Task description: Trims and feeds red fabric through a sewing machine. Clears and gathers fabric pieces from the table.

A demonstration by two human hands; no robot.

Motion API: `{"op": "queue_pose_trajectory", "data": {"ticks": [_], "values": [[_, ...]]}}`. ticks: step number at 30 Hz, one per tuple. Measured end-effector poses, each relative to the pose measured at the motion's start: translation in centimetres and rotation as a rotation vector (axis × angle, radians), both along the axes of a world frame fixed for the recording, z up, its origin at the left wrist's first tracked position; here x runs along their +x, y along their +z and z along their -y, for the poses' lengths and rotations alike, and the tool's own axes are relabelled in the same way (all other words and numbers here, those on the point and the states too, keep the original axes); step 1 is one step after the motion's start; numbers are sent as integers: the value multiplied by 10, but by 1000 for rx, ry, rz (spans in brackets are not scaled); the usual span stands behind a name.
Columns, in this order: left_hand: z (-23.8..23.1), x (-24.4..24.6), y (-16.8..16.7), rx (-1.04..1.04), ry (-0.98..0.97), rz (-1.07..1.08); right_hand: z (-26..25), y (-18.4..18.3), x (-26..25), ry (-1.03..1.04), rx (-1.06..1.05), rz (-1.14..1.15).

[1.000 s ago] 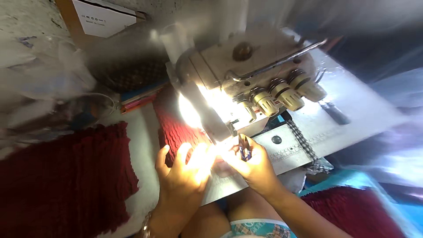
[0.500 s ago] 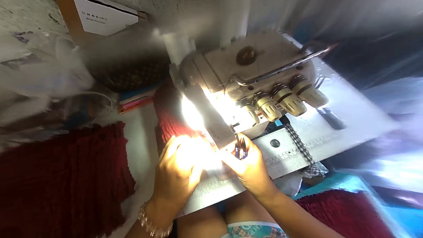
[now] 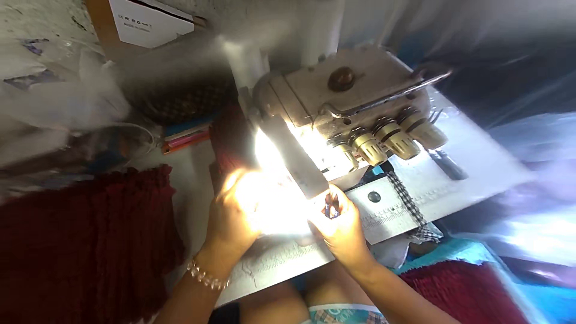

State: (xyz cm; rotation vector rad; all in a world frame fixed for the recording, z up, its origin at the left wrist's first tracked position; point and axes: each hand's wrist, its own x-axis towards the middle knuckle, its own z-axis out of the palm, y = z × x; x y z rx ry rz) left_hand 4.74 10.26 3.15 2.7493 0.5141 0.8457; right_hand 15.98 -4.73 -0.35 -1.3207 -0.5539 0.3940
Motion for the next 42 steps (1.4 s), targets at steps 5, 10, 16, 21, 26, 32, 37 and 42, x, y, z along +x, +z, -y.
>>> {"op": "queue_pose_trajectory", "data": {"ticks": [5,10,16,21,26,32,37,42], "values": [[-13,7,21,24,111,-153,30,5,8,169,-139,90],[-10,-12,28,-78,135,-231,57,24,24,315,-366,491],[15,-33,35,0,216,-200,25,48,17,14,-444,1239],[24,-38,36,27,223,-182,-11,43,10,-30,-507,1441],[24,-39,38,88,228,-194,-18,51,7,24,-521,1402],[59,-45,66,77,-97,-15,47,89,1,442,-211,474],[87,-16,83,-35,-427,-48,133,107,32,407,-1,439],[131,43,47,-114,-705,-333,276,115,84,192,-136,457]]}}
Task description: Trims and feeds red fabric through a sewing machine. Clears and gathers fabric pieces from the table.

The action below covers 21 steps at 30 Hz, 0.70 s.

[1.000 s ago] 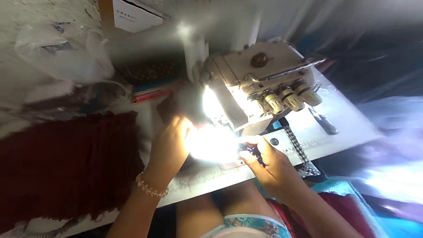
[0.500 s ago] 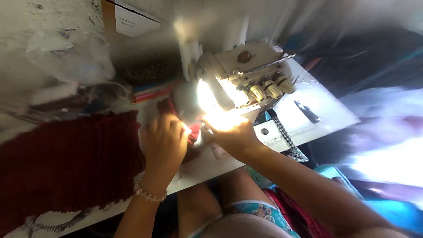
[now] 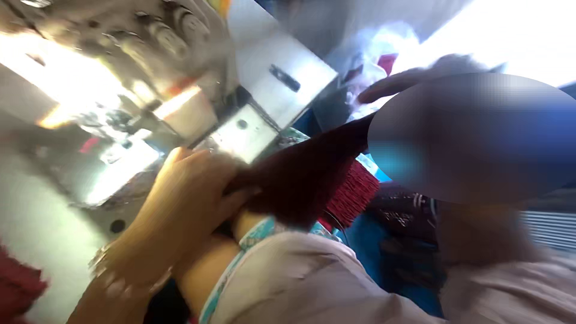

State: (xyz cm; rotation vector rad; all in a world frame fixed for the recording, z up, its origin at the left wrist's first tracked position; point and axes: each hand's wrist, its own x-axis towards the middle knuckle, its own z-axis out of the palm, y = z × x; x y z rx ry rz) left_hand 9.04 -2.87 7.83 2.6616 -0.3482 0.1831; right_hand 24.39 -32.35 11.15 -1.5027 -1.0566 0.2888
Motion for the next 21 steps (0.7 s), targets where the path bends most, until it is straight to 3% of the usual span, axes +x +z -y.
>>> {"op": "queue_pose_trajectory", "data": {"ticks": [5,8,11,14,16,18,21], "values": [[86,100,-65,-200,-142,62,144,-18,-10,-539,-154,-147],[139,141,-115,-170,-208,200,194,-46,-28,-543,-296,-265],[169,142,-171,-66,-267,25,205,-107,-58,-519,-576,-365],[177,116,-229,41,-322,-401,202,-203,-94,-435,-842,-602],[172,98,-255,70,-309,-616,198,-243,-103,-317,-1061,-715],[162,87,-262,88,-263,-772,187,-246,-92,-204,-1218,-690],[148,79,-257,37,-149,-807,162,-219,-54,-161,-1268,-456]]}}
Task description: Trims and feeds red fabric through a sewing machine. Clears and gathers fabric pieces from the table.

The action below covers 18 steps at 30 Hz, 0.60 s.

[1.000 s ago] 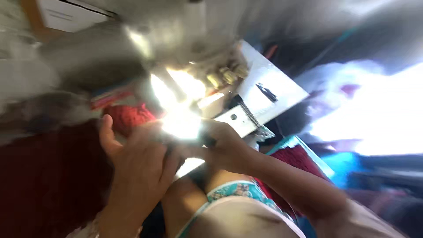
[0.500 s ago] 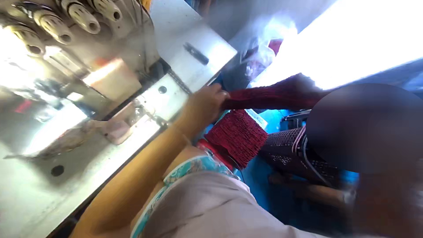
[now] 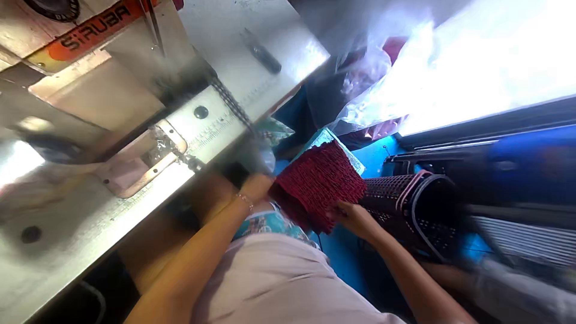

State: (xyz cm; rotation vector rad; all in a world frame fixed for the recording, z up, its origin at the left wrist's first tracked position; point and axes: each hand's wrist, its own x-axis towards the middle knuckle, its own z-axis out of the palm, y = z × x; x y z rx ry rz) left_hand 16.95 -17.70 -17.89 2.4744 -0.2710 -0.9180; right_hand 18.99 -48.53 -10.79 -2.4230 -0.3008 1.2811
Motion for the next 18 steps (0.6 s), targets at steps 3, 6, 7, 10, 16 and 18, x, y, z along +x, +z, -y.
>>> {"op": "queue_pose_trajectory", "data": {"ticks": [3,6,7,10,16,18], "values": [[-8,-1,6,-42,91,42,-52,15,34,239,47,93],[-11,-8,8,-46,135,76,-117,7,51,496,-38,143],[-12,-10,7,-42,143,91,-135,2,55,570,-87,134],[-11,-13,6,-48,141,107,-168,-10,59,726,-208,106],[0,-22,6,-100,174,260,-183,-21,50,831,-427,146],[-7,-26,27,-124,247,254,-187,-13,46,833,-468,174]]}}
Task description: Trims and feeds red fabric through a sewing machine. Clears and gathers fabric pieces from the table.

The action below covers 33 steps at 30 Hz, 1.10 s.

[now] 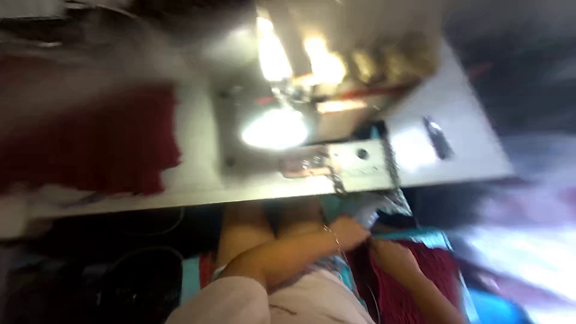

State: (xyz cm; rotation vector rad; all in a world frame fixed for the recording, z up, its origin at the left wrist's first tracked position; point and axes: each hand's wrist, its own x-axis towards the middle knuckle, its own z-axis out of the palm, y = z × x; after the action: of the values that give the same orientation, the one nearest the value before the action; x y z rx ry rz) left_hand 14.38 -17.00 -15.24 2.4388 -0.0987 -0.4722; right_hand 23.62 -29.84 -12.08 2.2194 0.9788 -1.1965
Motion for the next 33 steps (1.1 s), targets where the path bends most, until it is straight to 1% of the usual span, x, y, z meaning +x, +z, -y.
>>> {"op": "queue_pose_trajectory", "data": {"ticks": [2,3,4,5,6,7,8,10,12,14,16,17,18,19,20,22,24,25,27,29,30,31,33], "values": [[-18,-19,38,-112,75,38,-1,11,-4,-3,68,3],[-32,-36,59,-169,129,132,-2,17,-4,17,141,-30],[-49,-58,78,-205,203,285,-5,24,-4,64,235,-84],[-70,-83,96,-213,290,460,-11,32,-5,104,335,-147],[-93,-110,117,-214,388,587,-23,42,-7,127,407,-224],[-117,-140,140,-206,504,650,-37,54,-12,137,479,-300],[-139,-173,161,-164,652,676,-53,66,-20,141,565,-373],[-175,-239,187,15,984,672,-96,86,-42,215,762,-478],[-203,-303,202,261,1240,630,-150,99,-77,401,1066,-486],[-224,-363,215,442,1444,568,-215,122,-125,591,1346,-487],[-247,-412,222,513,1625,579,-281,150,-175,739,1518,-523],[-259,-432,221,543,1692,597,-312,157,-197,806,1581,-515],[-272,-451,219,575,1750,609,-340,162,-217,875,1604,-509],[-283,-468,217,591,1810,592,-364,166,-233,952,1561,-494],[-291,-480,217,591,1870,549,-384,173,-247,1029,1452,-467],[-304,-501,215,613,1950,464,-411,185,-266,1168,1142,-381],[-314,-517,212,671,1974,392,-423,195,-275,1270,913,-311],[-320,-524,210,703,1964,355,-425,200,-276,1304,849,-284],[-332,-538,203,767,1929,306,-426,206,-273,1350,842,-260],[-347,-553,193,834,1881,295,-430,212,-266,1317,882,-300],[-354,-559,188,850,1853,298,-435,218,-263,1241,903,-360],[-360,-565,183,871,1824,298,-440,226,-259,1125,949,-439],[-369,-573,177,884,1800,306,-453,245,-253,836,1141,-582]]}}
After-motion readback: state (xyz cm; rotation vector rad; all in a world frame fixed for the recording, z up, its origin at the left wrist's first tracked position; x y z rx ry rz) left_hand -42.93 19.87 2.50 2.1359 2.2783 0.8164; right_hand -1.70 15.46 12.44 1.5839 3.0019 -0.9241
